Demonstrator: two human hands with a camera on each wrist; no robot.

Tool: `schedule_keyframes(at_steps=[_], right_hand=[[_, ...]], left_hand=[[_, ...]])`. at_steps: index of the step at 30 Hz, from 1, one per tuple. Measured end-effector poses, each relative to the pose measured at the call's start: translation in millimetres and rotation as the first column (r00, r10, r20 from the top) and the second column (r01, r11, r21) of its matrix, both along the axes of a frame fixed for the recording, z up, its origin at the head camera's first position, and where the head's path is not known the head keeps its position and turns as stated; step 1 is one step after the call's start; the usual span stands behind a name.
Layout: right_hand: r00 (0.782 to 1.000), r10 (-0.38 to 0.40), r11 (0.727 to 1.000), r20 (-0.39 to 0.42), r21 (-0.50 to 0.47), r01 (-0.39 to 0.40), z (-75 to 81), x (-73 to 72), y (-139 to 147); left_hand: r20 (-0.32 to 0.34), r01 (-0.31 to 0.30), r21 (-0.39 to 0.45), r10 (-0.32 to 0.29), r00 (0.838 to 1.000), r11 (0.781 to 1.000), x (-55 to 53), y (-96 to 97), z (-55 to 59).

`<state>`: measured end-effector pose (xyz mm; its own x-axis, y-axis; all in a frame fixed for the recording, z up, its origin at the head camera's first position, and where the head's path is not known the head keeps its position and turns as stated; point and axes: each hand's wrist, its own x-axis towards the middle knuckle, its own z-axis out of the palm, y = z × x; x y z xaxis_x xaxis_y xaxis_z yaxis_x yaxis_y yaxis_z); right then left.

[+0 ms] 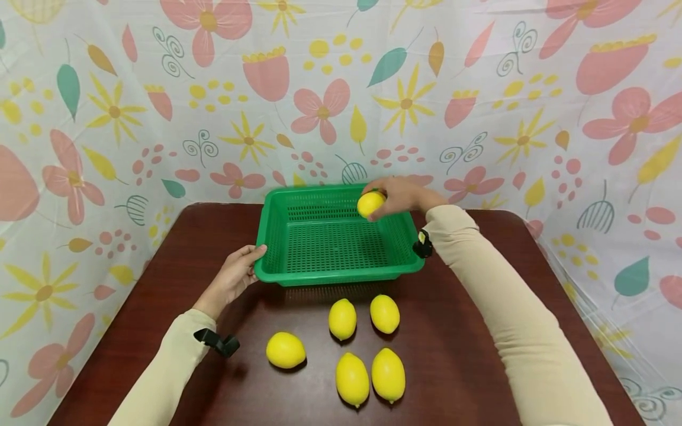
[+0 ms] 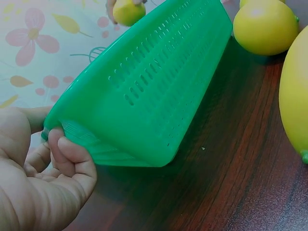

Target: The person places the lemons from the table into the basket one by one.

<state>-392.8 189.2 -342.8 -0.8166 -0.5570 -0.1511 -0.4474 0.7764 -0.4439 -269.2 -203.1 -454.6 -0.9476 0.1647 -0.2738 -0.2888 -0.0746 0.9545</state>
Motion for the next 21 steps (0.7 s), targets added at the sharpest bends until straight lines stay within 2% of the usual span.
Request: schedule_keyframes(at_steps=[3,10,17,21], right_hand=[[1.000,-0.011,1.000,-0.015,0.007,0.011,-10.4,-4.4,-6.6],[0.998,-0.063,0.998,0.007,0.013,0.063,-29.2,-13.1,-14.3],[0.992,-0.118,0.986,-0.042,0.112,0.122,-44.4,-17.2,-22.0],[0.992,-0.109,0.984,-0.066,0.132,0.117,-55.6,-21.1,-26.8]], left_hand=[[0.005,-0.001,0.004,0.001,1.000,1.000,-0.3,-0.2,-1.9],[0.005,0.004,-0.004,-0.004,1.000,1.000,-0.4,1.1,-2.7],[0.000,-0.018,0.010,0.018,1.000,1.000,-2.5,3.0,-3.9],[0.001,-0.026,0.026,0.026,1.000,0.999,-2.4,1.7,-4.4]])
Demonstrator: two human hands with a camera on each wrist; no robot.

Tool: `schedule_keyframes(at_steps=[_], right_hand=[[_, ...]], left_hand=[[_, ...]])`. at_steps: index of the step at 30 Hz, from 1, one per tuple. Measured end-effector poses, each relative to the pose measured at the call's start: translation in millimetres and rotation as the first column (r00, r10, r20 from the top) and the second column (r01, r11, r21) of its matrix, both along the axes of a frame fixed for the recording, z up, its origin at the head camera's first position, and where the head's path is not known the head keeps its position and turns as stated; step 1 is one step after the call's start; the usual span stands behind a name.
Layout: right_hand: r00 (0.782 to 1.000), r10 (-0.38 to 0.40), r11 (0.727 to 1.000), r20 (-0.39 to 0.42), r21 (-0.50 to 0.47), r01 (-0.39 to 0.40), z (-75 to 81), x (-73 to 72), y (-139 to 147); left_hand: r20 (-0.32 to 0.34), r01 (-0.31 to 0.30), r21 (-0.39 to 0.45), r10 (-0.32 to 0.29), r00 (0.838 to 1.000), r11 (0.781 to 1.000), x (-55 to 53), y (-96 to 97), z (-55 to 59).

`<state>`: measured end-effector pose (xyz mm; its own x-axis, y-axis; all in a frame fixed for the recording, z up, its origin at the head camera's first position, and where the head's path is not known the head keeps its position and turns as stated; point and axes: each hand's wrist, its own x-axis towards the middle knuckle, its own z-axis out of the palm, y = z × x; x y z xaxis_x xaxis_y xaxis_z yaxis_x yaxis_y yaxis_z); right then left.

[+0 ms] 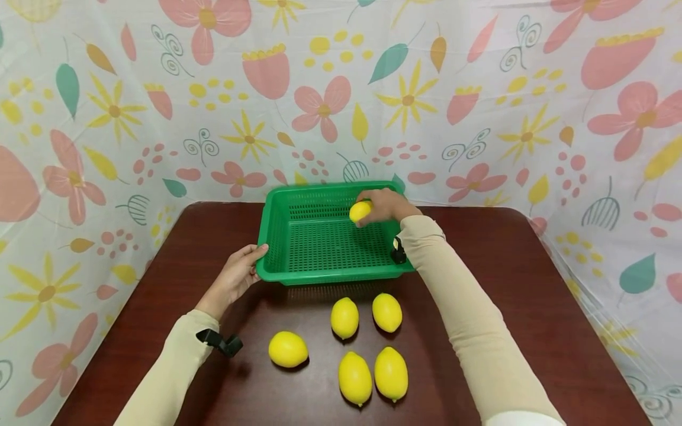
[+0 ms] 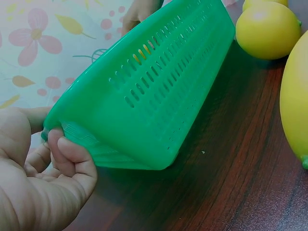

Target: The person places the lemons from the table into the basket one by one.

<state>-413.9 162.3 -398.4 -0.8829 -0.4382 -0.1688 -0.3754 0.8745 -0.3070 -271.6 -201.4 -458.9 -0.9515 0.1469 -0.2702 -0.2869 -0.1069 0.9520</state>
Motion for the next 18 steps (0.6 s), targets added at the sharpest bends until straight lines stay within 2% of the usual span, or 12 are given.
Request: schedule_keyframes(at_steps=[12,18], right_hand=[[0.998,-0.038,0.998,0.049,0.046,0.036,-18.6,-11.0,-8.4],[0.997,-0.071,0.994,0.026,0.091,0.068,-28.2,-13.2,-12.5]], left_hand=[[0.008,-0.011,0.024,0.010,1.000,1.000,-0.1,-1.1,-1.4],[0.003,-0.009,0.009,0.009,1.000,1.000,0.1,-1.1,-1.7]])
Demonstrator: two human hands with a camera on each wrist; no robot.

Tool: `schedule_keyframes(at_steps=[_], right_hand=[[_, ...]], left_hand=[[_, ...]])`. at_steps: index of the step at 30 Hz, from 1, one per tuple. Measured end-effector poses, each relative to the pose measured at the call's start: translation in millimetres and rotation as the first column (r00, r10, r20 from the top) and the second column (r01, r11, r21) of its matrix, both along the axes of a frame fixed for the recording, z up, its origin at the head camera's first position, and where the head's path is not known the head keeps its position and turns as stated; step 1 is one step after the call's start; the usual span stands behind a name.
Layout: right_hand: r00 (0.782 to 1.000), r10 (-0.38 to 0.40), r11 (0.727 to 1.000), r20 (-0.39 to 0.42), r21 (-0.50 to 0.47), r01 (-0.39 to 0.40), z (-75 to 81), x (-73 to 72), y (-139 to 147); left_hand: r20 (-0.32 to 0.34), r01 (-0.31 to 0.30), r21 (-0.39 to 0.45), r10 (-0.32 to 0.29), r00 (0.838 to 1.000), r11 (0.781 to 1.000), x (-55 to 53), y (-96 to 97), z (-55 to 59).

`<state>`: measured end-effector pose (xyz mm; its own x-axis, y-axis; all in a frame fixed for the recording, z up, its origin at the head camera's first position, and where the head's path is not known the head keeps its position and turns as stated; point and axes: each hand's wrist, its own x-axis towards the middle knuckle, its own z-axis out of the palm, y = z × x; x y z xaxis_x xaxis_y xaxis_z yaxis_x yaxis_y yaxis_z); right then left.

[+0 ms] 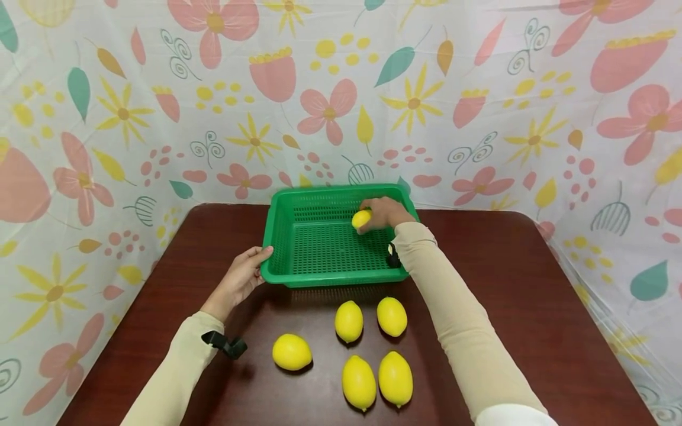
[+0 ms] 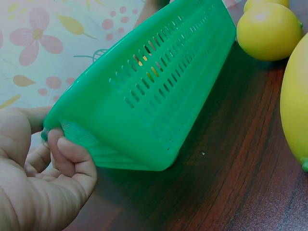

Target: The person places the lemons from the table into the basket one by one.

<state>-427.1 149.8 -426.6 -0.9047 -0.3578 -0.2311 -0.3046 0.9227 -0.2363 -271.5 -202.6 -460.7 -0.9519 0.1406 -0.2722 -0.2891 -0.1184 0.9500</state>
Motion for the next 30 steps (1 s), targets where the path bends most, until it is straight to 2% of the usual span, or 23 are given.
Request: schedule_keyframes(at_steps=[7,12,16,20,22,25,30], right_hand=[[0.998,-0.032,0.998,-0.049,0.050,0.034,-8.7,0.5,-2.4],[0.997,-0.040,0.997,-0.061,0.058,0.044,-5.0,1.2,-2.4],[0.997,-0.017,0.998,-0.076,0.052,0.021,9.8,3.3,-0.7],[0.997,0.023,0.999,-0.075,0.038,-0.021,31.5,11.0,5.3],[0.996,0.046,0.999,-0.075,0.009,-0.046,41.1,17.0,9.4],[0.993,0.072,0.993,-0.098,-0.082,-0.080,52.5,33.4,18.4],[0.981,0.061,0.960,-0.183,-0.257,-0.108,58.3,78.0,37.2]], left_hand=[[0.000,-0.001,0.010,0.001,1.000,1.000,0.5,1.6,-2.0],[0.000,-0.003,0.014,0.003,1.000,1.000,0.4,1.7,-1.3],[-0.004,-0.002,0.012,0.002,1.000,1.000,0.0,2.2,0.9],[-0.005,-0.009,0.004,0.009,1.000,1.000,0.9,3.6,3.5],[0.000,-0.016,0.004,0.016,1.000,1.000,1.5,3.9,4.6],[0.010,-0.016,0.009,0.016,1.000,1.000,2.2,3.9,5.2],[0.011,-0.007,0.015,0.007,1.000,1.000,2.5,2.3,4.7]])
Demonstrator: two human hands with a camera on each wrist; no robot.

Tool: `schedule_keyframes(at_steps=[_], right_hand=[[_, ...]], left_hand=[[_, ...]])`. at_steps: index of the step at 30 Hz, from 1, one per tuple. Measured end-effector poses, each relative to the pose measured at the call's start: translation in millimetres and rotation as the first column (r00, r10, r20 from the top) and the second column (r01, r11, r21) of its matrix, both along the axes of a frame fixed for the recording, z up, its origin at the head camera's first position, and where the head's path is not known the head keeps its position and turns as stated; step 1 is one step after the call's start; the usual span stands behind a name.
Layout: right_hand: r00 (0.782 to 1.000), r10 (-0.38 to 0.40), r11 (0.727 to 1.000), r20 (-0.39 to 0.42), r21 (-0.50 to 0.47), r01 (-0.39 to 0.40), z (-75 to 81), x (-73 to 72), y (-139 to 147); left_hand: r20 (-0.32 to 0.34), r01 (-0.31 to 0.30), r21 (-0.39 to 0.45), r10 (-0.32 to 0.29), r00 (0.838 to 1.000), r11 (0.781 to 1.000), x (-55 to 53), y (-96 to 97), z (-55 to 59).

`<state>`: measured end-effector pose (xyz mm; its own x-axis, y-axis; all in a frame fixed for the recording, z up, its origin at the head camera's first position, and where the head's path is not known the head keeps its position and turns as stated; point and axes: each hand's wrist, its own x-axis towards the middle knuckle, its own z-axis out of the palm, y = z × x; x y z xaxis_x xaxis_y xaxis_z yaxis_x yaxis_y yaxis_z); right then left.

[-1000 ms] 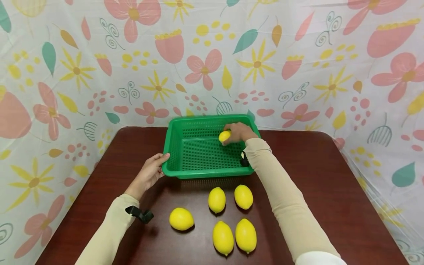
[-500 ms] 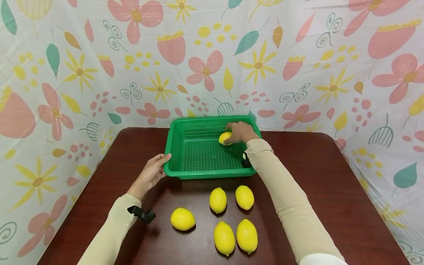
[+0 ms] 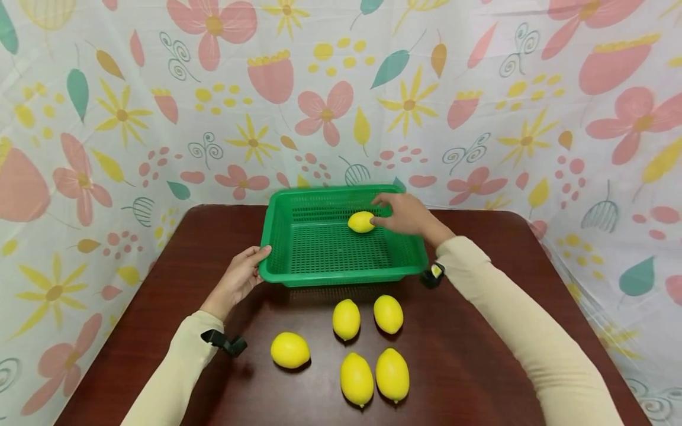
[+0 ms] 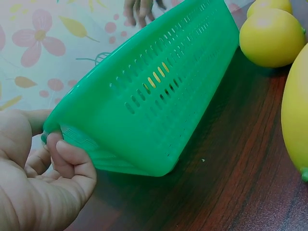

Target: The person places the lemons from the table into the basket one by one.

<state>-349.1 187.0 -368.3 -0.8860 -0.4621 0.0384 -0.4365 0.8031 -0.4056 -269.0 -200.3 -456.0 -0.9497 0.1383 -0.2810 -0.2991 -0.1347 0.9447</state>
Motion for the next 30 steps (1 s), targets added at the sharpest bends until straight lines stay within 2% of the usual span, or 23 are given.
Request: schedule_keyframes(at_steps=[7,11,15,21,25,30], right_hand=[[0.996,-0.048,0.981,-0.082,-0.190,0.031,-12.3,69.3,19.3],[0.990,-0.078,0.970,-0.121,-0.239,0.048,-19.3,102.9,22.8],[0.983,-0.084,0.967,-0.162,-0.253,0.041,-27.1,130.6,25.2],[0.976,-0.093,0.967,-0.196,-0.250,0.042,-40.9,159.4,22.1],[0.974,-0.104,0.968,-0.200,-0.245,0.053,-52.7,170.2,19.1],[0.982,-0.111,0.969,-0.152,-0.236,0.073,-71.8,179.3,17.6]], left_hand=[[-0.018,0.033,-0.006,-0.033,0.999,0.999,-2.0,-4.5,0.1],[-0.025,0.039,-0.006,-0.039,0.999,0.999,-4.4,-2.6,1.8],[-0.023,0.033,0.003,-0.033,0.999,0.999,-5.6,0.1,1.7],[-0.018,0.023,0.021,-0.023,1.000,1.000,-4.1,-2.0,2.4],[-0.018,0.025,0.019,-0.025,1.000,1.000,-2.9,-3.1,1.7],[-0.004,0.023,0.023,-0.023,1.000,0.999,-1.7,-0.6,-1.3]])
